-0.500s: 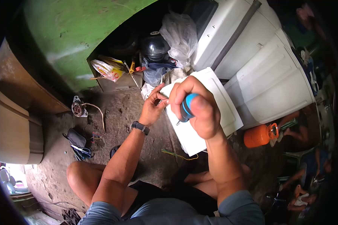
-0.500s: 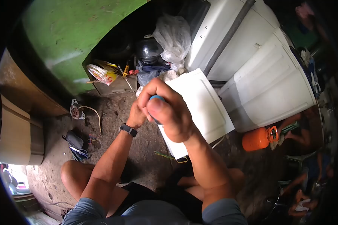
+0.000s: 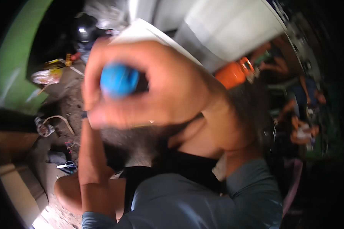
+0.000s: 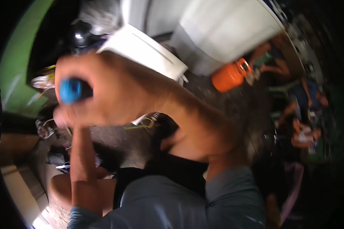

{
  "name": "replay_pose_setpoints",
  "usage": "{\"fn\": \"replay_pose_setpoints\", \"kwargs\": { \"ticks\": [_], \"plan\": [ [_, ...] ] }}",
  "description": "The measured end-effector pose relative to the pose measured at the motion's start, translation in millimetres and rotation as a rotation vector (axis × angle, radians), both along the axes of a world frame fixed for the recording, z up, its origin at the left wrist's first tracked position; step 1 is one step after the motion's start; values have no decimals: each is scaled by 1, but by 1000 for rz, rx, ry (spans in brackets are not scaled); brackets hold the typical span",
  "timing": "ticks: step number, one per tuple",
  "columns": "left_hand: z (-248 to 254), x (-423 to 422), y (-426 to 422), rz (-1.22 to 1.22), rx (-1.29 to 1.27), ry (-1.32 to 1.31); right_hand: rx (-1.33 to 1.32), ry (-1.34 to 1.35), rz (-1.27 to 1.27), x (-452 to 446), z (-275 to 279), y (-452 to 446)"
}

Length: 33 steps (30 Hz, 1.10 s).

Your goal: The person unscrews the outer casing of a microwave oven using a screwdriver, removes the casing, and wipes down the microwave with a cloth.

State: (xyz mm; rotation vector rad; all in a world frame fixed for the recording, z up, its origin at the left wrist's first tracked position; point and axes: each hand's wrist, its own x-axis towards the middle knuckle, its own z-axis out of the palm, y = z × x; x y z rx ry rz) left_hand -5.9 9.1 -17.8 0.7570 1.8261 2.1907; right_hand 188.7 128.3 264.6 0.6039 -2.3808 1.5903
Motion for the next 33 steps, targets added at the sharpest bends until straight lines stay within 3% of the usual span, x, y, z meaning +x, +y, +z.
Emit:
{"fn": "replay_pose_setpoints", "kwargs": {
  "ticks": [1, 2, 3, 5, 8, 12, 13, 16, 22, 26, 28, 33],
  "plan": [
    [-3, -2, -1, -18, 27, -13, 83, -108, 25, 24, -8, 6],
    [-5, -3, 0, -40, 43, -22, 233, -496, 76, 54, -14, 13],
    [14, 7, 2, -67, 90, -56, 315, -648, 115, 83, -37, 18],
    [5, 2, 0, -69, 63, -47, 449, -863, 159, 158, -103, 26],
    [12, 4, -2, -43, 12, 71, 597, -1214, 59, 239, -112, 17],
    [4, -7, 2, 9, -57, 228, 491, -1200, -380, 325, -141, -15],
    [9, -4, 0, -91, -62, 61, 481, -1147, -462, 337, -138, -24],
    [0, -15, 11, -68, 0, 150, 501, -1119, -547, 341, -123, -27],
    [11, -10, 12, -44, -20, 152, 575, -1396, -365, 337, -106, -31],
    [3, -14, 7, -33, -23, 212, 686, -1373, -237, 348, -112, -23],
    [-23, -29, -1, -76, 2, -6, 651, -1472, -207, 349, -123, -17],
    [12, -7, 6, -24, -7, 69, 757, -1497, -15, 329, -122, -7]
  ]
}}
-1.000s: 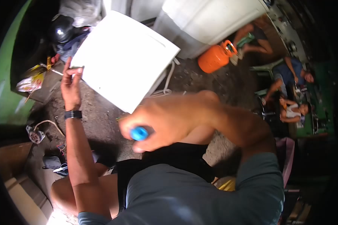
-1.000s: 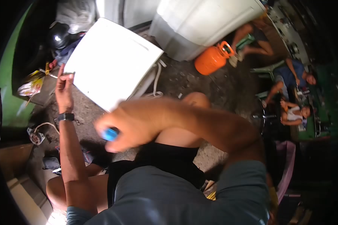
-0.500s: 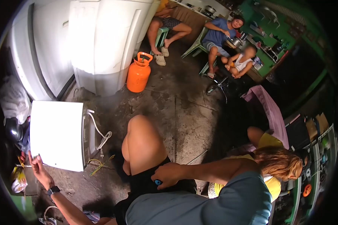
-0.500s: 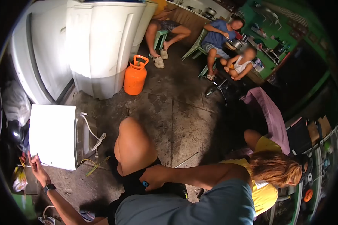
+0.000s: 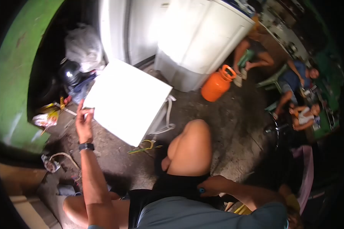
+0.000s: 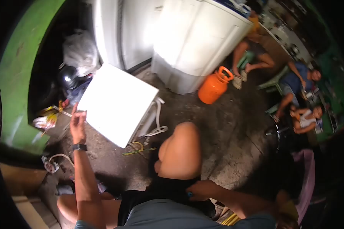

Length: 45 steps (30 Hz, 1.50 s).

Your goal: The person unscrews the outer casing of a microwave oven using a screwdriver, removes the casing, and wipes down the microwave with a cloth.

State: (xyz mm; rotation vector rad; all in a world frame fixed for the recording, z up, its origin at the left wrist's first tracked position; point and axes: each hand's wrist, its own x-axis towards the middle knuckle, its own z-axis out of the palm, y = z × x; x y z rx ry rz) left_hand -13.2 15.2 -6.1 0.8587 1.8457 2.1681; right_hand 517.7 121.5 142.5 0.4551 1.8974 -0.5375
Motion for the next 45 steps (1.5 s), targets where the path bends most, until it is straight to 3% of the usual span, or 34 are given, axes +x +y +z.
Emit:
{"fn": "replay_pose_setpoints", "kwargs": {
  "ticks": [5, 6, 8, 9, 14, 16, 17, 18, 20, 21, 23, 24, 26, 31, 34, 36, 45],
  "plan": [
    [4, 4, 6, -11, 35, -74, -41, 20, -62, 11, -9, 8],
    [7, 5, 6, -16, 27, -87, -56, -111, -118, 4, -8, 9],
    [-1, -3, 4, 35, -66, 1, -37, -13, -44, 18, -19, 7],
    [-1, 0, 5, 7, 36, -67, -6, 82, 1, 18, -24, 7],
    [8, 6, 5, -4, 69, -41, -111, -70, 118, -33, -2, 18],
    [14, 11, 6, -19, 109, -101, -225, 471, 118, -56, 13, 29],
    [15, 12, 6, -18, 125, -117, -229, 605, 30, -77, 27, 30],
    [16, 10, 5, 25, 48, -32, -168, 395, -79, -123, 75, 24],
    [12, 9, 7, 14, 113, -39, -219, 1069, 79, -180, 114, 28],
    [14, 10, 6, 8, 131, -37, -329, 1192, -237, -193, 118, 22],
    [14, 8, 6, 15, 87, 21, -647, 1470, -396, -236, 133, 26],
    [13, 6, 6, 18, 66, 37, -851, 1434, -653, -257, 147, 14],
    [14, 7, 7, 22, 64, 36, -1046, 1659, -588, -305, 142, 3],
    [18, 9, 6, 4, 93, -4, -999, 1757, -318, -378, 106, -12],
    [20, 8, 5, 43, 49, 83, -983, 1760, -291, -390, 98, -17],
    [20, 10, 5, 32, 66, 52, -826, 1779, -174, -392, 96, -16],
    [19, 10, 6, -9, 116, -46, -816, 1759, -207, -393, 90, -7]
  ]
}}
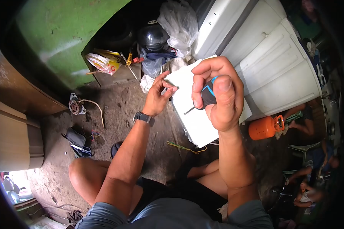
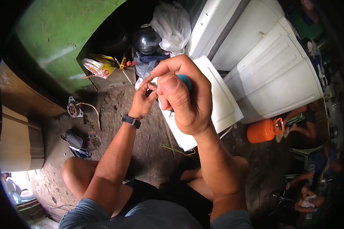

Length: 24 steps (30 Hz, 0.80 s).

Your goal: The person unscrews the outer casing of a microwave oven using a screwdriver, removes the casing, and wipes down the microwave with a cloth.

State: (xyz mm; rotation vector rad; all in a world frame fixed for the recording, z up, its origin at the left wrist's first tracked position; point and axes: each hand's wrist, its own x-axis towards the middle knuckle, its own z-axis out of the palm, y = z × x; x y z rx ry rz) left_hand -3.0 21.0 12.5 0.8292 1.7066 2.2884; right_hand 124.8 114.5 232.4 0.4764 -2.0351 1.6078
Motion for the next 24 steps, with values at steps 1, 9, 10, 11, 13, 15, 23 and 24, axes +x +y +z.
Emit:
{"fn": "replay_pose_setpoints", "kwargs": {
  "ticks": [1, 9, 10, 11, 13, 15, 23, 24],
  "plan": [
    [0, 0, 0, -4, 1, -5, 0, -1, 0, 0, 0, -1],
    [5, 2, 1, -6, 12, -26, -157, 18, 57, -1, -2, -1],
    [5, 2, 1, -9, 18, -32, -158, 18, 58, -2, -2, -2],
    [5, 2, 1, -9, 17, -32, -157, 14, 53, -2, -1, -2],
    [4, 1, 0, 1, -1, 1, -157, 8, 47, -2, -2, -2],
    [3, 2, 1, 3, -2, -5, -162, 27, 74, -3, -2, -1],
    [-14, -8, 0, -104, -15, -93, -5, -63, 198, -5, -10, -14],
    [-14, -9, 0, -132, 34, -155, 5, -106, 183, -7, -15, -16]
  ]
}}
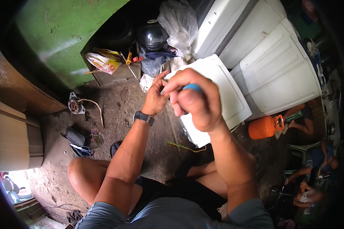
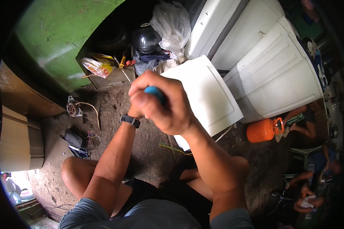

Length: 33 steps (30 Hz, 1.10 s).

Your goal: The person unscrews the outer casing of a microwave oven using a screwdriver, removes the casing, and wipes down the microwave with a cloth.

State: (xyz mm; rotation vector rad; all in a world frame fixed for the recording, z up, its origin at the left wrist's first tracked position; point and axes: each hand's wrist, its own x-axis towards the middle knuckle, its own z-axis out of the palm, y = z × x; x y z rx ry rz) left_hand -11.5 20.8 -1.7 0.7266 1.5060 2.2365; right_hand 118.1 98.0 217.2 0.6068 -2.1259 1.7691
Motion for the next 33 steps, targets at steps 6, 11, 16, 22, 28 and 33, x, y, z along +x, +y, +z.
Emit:
{"fn": "replay_pose_setpoints", "kwargs": {
  "ticks": [6, 11, 16, 22, 28, 33],
  "plan": [
    [6, 7, -3, -10, 121, -81, -66, 38, -14, 13, 6, -4],
    [2, 8, -10, 183, -140, 257, -164, -171, -130, 73, 78, 49],
    [-10, -7, -11, 117, -187, 65, -236, -362, -642, 230, 53, 141],
    [11, 24, -2, 49, -23, 139, -283, -1254, -870, 464, -68, 194],
    [8, 14, -1, 93, -142, 75, -924, -1764, -295, 586, -232, 62],
    [-8, -14, -15, 69, -147, 74, -1174, -1738, -163, 594, -271, 13]
  ]
}}
